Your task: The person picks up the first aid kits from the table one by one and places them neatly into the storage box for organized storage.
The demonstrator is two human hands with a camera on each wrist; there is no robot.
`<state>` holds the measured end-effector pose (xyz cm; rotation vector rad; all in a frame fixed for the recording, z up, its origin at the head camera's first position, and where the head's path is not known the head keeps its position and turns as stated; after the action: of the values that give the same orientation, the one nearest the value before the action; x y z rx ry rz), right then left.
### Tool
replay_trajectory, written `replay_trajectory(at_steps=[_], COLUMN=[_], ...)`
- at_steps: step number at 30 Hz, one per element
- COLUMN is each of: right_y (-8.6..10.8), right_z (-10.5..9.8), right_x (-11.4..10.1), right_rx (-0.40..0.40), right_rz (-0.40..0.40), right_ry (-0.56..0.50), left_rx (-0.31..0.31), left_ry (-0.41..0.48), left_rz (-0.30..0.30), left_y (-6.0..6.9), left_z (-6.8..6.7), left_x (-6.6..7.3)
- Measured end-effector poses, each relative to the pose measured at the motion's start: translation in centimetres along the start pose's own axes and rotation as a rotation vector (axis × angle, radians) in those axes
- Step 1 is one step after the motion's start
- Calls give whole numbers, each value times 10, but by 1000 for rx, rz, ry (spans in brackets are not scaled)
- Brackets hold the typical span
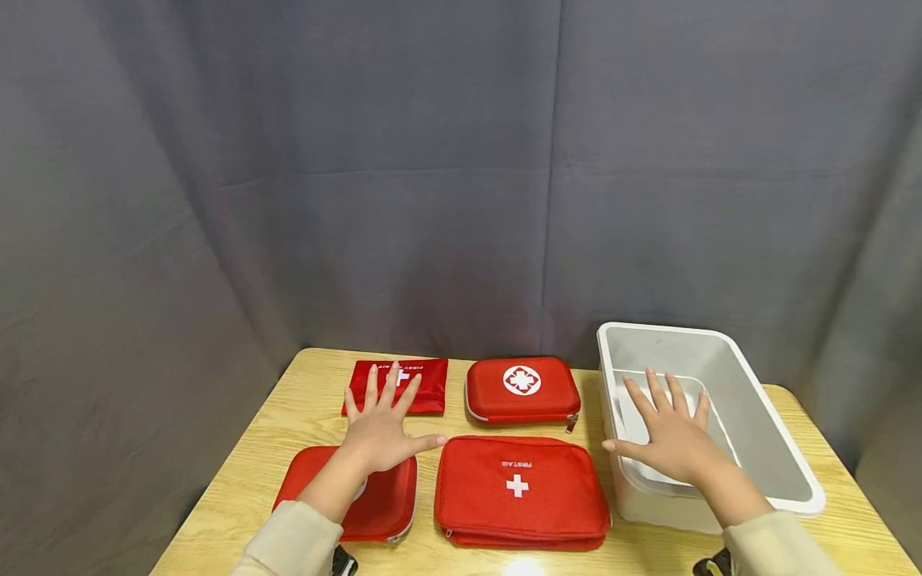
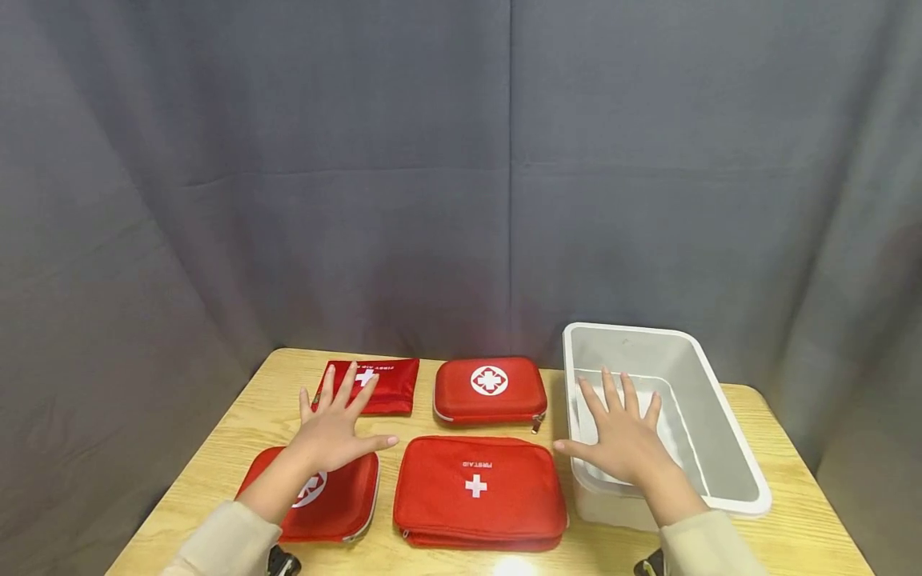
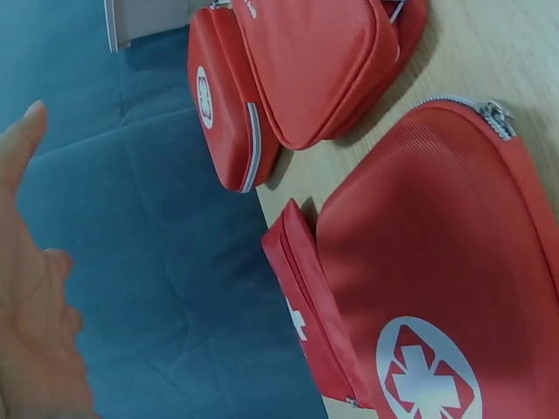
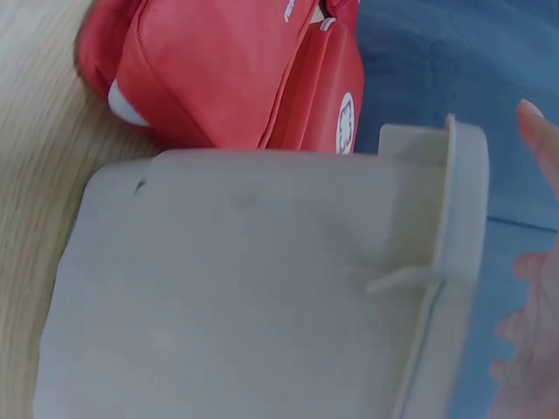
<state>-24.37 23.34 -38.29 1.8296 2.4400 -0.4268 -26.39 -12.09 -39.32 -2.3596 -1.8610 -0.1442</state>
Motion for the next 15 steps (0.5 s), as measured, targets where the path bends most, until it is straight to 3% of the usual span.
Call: replay_trajectory(at_steps=[15], right_y=[25], right_z=[-6], right_x=[34], right_rx=[-19], right_rz=[45], right_ry=[-46], left_rx=[-4], left_ry=[4], left_rz=[-26], left_y=[2], left_z=[1], left_x=[-13])
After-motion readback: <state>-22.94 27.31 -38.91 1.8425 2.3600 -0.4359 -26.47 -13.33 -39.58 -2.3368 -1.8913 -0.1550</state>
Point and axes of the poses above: each hand's wrist, its own y-axis away from the middle knuckle, its own z-axis out of the palm, x = y × z, the point moved 5 cm from there along -y, towards the middle knuckle
